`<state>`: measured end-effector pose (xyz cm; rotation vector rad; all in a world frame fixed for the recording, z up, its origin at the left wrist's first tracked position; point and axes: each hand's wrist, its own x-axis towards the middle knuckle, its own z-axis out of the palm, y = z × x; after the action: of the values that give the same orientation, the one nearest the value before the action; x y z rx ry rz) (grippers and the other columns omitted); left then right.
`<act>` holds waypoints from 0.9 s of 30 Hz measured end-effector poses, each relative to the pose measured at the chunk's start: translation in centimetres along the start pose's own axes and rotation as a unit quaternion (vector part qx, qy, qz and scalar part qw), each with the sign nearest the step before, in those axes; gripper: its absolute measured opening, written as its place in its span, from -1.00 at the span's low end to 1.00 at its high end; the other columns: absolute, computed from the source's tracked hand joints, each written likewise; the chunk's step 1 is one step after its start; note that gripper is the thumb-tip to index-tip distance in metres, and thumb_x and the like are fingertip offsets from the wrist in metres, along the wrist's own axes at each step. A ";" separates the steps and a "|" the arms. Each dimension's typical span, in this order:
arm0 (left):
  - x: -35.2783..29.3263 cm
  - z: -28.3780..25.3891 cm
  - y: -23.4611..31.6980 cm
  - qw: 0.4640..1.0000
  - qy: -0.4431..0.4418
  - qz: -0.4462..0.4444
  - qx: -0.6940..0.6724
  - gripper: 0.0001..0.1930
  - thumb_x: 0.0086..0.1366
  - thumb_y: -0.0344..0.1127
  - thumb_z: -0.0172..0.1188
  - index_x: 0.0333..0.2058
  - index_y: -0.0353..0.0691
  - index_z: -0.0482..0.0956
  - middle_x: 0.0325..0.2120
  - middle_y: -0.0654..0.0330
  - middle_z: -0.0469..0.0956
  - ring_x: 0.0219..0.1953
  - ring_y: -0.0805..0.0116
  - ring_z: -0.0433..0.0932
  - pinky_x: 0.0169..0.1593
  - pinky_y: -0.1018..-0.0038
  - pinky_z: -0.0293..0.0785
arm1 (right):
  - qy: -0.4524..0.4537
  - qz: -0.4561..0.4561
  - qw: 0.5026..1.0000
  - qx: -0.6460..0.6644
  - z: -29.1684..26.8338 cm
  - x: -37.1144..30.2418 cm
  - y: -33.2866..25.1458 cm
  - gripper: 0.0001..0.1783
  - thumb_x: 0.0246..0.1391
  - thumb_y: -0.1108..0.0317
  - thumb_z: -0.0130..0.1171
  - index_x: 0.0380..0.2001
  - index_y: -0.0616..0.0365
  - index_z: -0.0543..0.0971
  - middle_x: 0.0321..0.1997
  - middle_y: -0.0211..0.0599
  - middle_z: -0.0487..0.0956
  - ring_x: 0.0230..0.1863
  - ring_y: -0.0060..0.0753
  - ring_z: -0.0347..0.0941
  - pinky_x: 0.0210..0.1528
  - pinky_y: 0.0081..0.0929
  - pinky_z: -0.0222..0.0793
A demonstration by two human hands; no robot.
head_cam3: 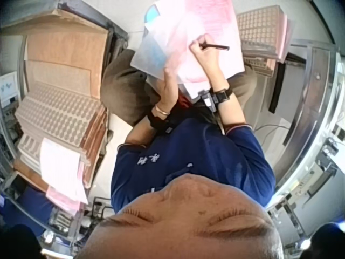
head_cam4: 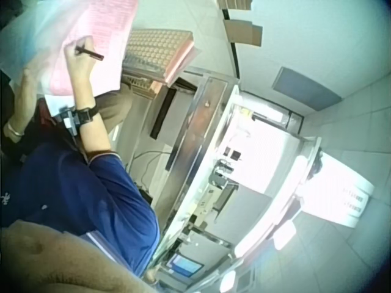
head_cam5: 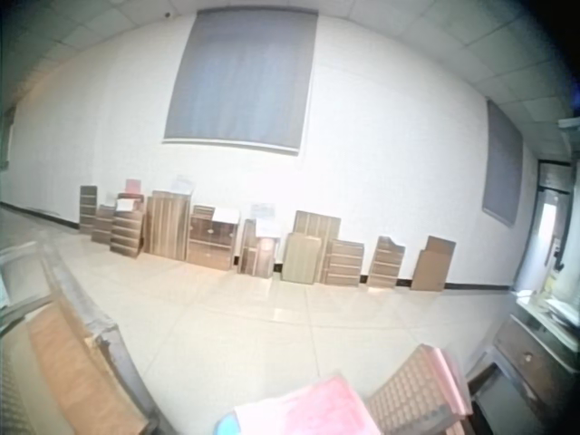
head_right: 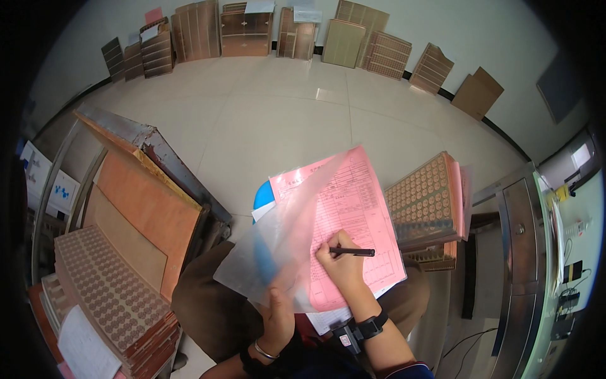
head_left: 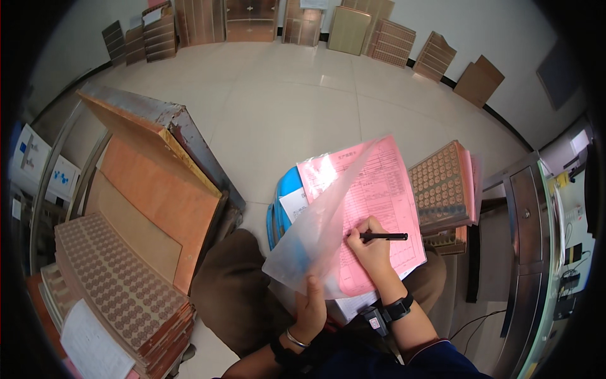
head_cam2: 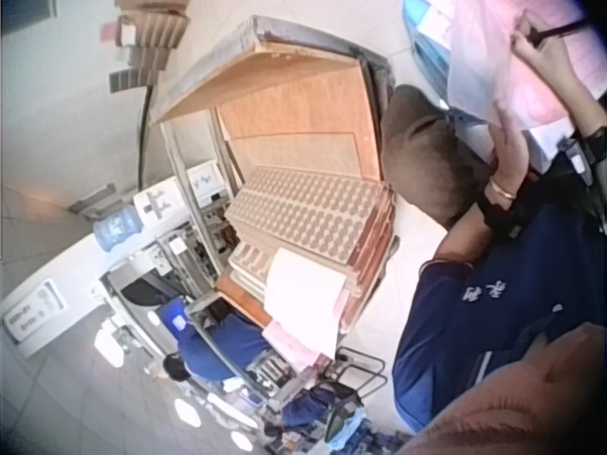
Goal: Inspecting metal sheets with circular components and recording data on an inspection form.
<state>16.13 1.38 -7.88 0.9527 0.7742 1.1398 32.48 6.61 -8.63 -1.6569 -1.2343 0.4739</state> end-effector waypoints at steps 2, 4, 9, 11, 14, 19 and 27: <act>0.0 -0.1 0.1 1.000 -0.003 -0.005 0.004 -0.41 0.43 0.00 -0.39 0.14 -0.46 0.15 0.18 -0.07 0.19 0.23 0.16 0.17 0.28 0.19 0.08 | 0.003 0.002 1.000 0.007 0.0 0.0 0.0 -0.73 -0.12 0.51 0.21 -0.67 0.15 0.30 -0.73 -0.48 0.27 -0.67 -0.67 0.18 -0.61 -0.62 0.13; -0.1 -0.2 0.2 1.000 -0.005 -0.009 0.007 -0.41 0.43 0.00 -0.39 0.13 -0.46 0.15 0.17 -0.07 0.18 0.23 0.16 0.17 0.27 0.19 0.08 | 0.023 0.030 0.999 0.028 0.0 0.1 -0.2 -0.73 -0.12 0.50 0.22 -0.67 0.15 0.31 -0.73 -0.47 0.28 -0.67 -0.66 0.18 -0.61 -0.62 0.14; 0.0 0.0 0.7 0.999 0.001 -0.030 0.014 -0.39 0.43 0.02 -0.39 0.12 -0.50 0.17 0.16 -0.08 0.21 0.22 0.16 0.20 0.27 0.21 0.11 | 0.022 0.012 1.000 -0.014 0.1 0.1 -0.1 -0.73 -0.12 0.49 0.23 -0.67 0.15 0.32 -0.73 -0.48 0.31 -0.68 -0.67 0.20 -0.61 -0.63 0.15; 0.1 -0.1 0.9 0.999 0.000 -0.031 0.012 -0.39 0.43 0.02 -0.39 0.12 -0.50 0.17 0.15 -0.08 0.22 0.21 0.16 0.20 0.26 0.21 0.11 | 0.011 0.009 0.999 -0.029 -0.1 0.3 -0.1 -0.74 -0.12 0.48 0.24 -0.66 0.15 0.32 -0.73 -0.48 0.32 -0.67 -0.68 0.21 -0.61 -0.64 0.16; 0.2 0.0 1.3 0.999 -0.004 -0.038 0.014 -0.39 0.43 0.01 -0.39 0.12 -0.51 0.17 0.15 -0.09 0.22 0.21 0.16 0.21 0.26 0.23 0.11 | -0.007 0.001 0.998 -0.054 -0.6 0.6 0.2 -0.75 -0.12 0.48 0.25 -0.66 0.14 0.34 -0.72 -0.49 0.34 -0.67 -0.69 0.23 -0.60 -0.64 0.17; 0.0 0.1 1.2 0.998 -0.003 -0.050 0.026 -0.39 0.44 0.00 -0.39 0.12 -0.52 0.19 0.15 -0.08 0.23 0.20 0.16 0.22 0.26 0.26 0.11 | -0.015 0.028 0.999 0.007 -0.5 0.6 0.2 -0.75 -0.13 0.48 0.26 -0.65 0.15 0.35 -0.71 -0.49 0.34 -0.66 -0.70 0.23 -0.60 -0.66 0.16; 0.2 0.5 0.7 0.996 0.072 -0.009 0.053 -0.50 0.42 -0.05 -0.22 -0.15 -0.49 0.44 -0.33 0.06 0.52 -0.27 0.40 0.43 -0.22 0.42 0.35 | -0.020 0.027 0.999 0.017 -0.6 0.6 1.2 -0.75 -0.13 0.48 0.24 -0.65 0.15 0.34 -0.71 -0.51 0.33 -0.65 -0.70 0.22 -0.60 -0.65 0.16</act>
<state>16.29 1.55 -7.02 0.9559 0.9663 1.1698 33.79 6.79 -9.22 -1.6633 -1.2072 0.5608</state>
